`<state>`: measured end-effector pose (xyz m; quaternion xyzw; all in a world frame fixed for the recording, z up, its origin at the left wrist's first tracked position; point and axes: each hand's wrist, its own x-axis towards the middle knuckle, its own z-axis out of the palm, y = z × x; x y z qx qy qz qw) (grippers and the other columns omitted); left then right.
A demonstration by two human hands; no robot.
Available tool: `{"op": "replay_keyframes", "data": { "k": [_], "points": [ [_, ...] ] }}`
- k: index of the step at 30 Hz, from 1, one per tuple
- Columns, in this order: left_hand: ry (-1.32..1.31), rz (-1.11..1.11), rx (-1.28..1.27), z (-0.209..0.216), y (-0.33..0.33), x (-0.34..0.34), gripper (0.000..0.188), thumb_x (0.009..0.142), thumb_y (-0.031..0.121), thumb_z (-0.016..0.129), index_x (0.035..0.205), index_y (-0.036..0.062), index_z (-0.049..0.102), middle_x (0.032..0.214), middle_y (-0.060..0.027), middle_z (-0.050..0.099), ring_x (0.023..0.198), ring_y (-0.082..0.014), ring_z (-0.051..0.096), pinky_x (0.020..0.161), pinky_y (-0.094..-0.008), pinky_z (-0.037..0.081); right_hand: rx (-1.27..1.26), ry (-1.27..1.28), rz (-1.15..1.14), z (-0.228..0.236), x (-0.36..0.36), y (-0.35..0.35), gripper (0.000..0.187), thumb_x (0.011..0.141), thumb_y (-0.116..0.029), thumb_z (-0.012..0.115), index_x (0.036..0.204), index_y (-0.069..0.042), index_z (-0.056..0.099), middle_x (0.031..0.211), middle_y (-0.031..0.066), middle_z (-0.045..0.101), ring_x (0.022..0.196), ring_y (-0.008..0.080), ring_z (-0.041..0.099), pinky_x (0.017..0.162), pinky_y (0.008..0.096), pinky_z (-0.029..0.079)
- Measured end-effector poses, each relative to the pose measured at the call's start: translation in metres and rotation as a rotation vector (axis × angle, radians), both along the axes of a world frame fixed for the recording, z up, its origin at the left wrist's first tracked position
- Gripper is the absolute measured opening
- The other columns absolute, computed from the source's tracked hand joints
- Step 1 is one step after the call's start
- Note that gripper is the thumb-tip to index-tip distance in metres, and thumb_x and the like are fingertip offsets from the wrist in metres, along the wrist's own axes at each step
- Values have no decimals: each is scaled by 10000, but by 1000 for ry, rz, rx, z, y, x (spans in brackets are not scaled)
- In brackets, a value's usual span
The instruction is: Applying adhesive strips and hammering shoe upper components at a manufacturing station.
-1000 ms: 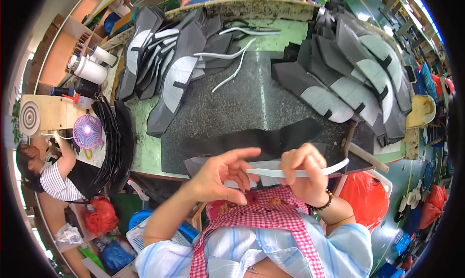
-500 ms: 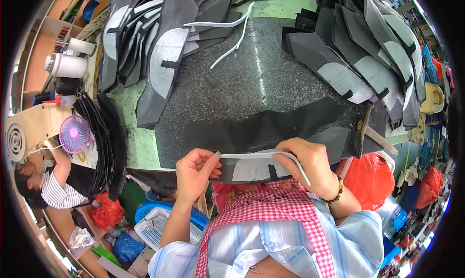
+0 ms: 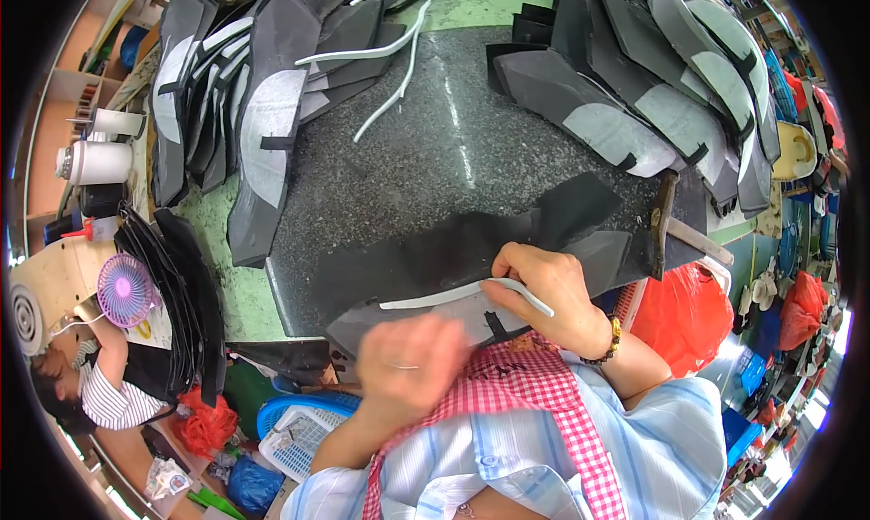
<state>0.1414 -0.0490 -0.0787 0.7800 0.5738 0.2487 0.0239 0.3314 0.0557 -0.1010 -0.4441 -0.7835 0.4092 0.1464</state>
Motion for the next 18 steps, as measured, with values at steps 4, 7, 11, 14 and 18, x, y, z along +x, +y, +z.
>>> {"op": "replay_keyframes", "data": {
  "k": [4,7,11,14,18],
  "points": [
    [240,-196,-99,-28,9,25,512,840,405,690,1099,-35,648,1150,-179,646,1013,-315,624,949,-458,479,-129,132,-27,10,23,-3,137,839,-127,714,916,-34,648,809,132,649,721,315,656,642,373,516],
    [426,-241,-106,-26,6,23,597,862,483,625,1133,-49,637,1198,-233,632,1045,-335,615,969,-470,475,-54,102,-271,16,53,-6,158,808,-50,751,955,-7,713,845,107,691,759,207,698,657,279,553],
    [482,-162,-67,-25,8,40,421,873,219,536,1206,-18,636,1152,-214,646,1045,-292,592,949,-425,489,13,69,-325,13,66,-3,165,807,-45,754,962,-7,714,853,111,692,733,193,698,648,278,558],
    [465,-137,-126,-19,14,46,447,868,182,528,1265,3,627,1076,-187,634,987,-275,572,909,-417,504,37,91,-332,8,65,-2,186,805,-53,759,976,-9,701,845,110,685,702,183,694,628,280,557],
    [571,-113,-19,-31,13,47,441,865,126,524,1280,25,636,1020,-163,603,946,-253,555,882,-407,502,64,99,-327,6,62,2,202,807,-66,759,985,-9,682,826,102,675,693,181,694,618,277,558]
  ]
}}
